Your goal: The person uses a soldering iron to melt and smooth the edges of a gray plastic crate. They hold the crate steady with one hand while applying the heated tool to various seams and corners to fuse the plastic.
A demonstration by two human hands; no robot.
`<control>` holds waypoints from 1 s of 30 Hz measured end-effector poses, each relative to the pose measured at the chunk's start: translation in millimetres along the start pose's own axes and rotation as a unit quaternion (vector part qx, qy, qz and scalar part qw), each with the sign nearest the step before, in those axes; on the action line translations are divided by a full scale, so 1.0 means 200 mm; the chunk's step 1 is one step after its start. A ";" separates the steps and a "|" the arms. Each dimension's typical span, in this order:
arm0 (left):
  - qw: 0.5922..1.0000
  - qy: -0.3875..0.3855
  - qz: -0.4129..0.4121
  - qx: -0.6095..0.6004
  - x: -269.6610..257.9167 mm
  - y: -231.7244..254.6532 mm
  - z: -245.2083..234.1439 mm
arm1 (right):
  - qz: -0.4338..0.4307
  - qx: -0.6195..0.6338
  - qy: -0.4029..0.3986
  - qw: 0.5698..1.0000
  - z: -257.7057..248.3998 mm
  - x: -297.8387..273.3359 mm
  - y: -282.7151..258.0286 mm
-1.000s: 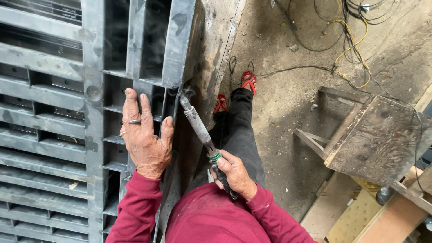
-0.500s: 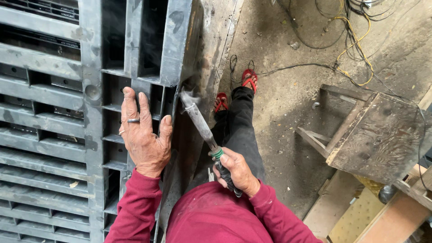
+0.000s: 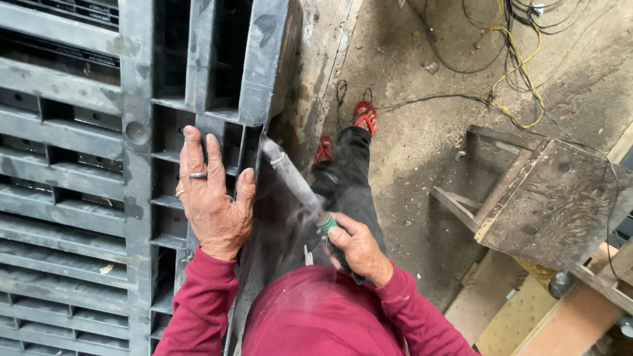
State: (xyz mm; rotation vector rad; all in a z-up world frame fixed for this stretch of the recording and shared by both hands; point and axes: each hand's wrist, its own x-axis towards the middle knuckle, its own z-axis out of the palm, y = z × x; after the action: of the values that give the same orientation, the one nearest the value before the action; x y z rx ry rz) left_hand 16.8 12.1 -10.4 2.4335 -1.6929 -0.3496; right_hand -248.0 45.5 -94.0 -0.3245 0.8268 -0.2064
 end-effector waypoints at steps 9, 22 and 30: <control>1.000 0.002 0.006 -0.013 -0.01 -0.01 -0.01 | -0.108 -0.283 0.034 0.953 0.03 -0.14 -0.26; 1.000 0.013 0.006 -0.021 0.00 0.00 -0.02 | -0.181 -0.456 -0.001 0.871 0.11 -0.33 -0.70; 0.999 0.021 0.014 -0.035 -0.01 -0.01 -0.03 | -0.087 -0.390 0.044 0.916 0.15 -0.29 -0.60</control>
State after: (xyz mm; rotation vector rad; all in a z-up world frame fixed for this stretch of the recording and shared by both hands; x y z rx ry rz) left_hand 19.7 14.0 -4.7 2.3481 -1.6658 -0.3454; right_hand -270.8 -43.0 7.1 -1.1516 0.9449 -0.0450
